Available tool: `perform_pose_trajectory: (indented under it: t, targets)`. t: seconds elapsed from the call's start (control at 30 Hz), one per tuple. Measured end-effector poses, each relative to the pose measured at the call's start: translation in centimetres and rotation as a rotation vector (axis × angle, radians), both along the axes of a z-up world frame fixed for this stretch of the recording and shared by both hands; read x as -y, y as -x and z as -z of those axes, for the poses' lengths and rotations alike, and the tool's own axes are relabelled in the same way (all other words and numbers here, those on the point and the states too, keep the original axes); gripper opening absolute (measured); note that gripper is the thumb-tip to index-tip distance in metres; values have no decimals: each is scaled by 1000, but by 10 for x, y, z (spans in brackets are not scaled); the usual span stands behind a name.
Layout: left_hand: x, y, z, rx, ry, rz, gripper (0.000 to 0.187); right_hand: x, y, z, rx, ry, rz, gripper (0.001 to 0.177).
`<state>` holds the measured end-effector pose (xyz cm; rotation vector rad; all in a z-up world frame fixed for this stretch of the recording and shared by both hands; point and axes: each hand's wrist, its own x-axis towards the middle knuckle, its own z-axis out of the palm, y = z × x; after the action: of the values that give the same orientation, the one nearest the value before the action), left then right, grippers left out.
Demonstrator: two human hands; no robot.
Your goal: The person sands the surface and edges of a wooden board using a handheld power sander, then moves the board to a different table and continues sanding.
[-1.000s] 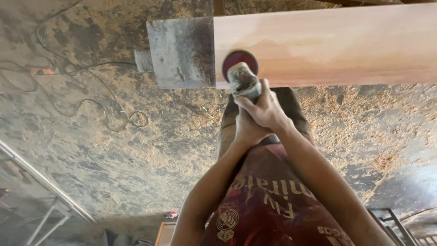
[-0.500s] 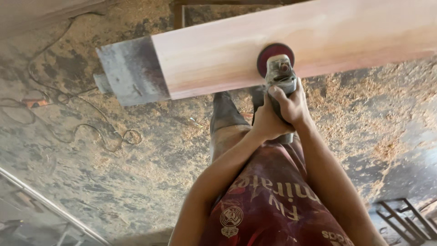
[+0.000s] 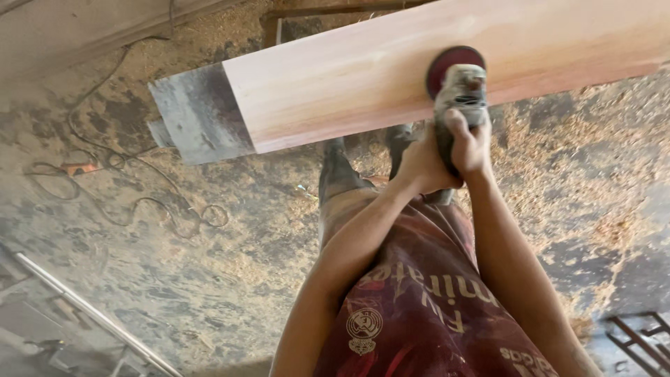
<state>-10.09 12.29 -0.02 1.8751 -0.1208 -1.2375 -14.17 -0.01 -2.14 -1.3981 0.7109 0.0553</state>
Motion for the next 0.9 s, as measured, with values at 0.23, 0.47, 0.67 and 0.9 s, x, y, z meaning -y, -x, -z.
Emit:
perform_pose_trajectory:
  t: [0.23, 0.47, 0.67, 0.9]
  targets:
    - [-140, 4, 2, 138, 102, -284, 119, -136, -34, -2, -52, 143, -224, 55]
    - [-240, 1, 6, 162, 7, -420, 110, -244, -67, -14, -109, 163, -376, 61]
    - [-287, 11, 3, 123, 35, -562, 119, -293, -75, -11, -277, 240, -553, 71]
    - [-247, 36, -7, 131, 134, -560, 120, -251, -46, -14, -290, 245, -640, 80]
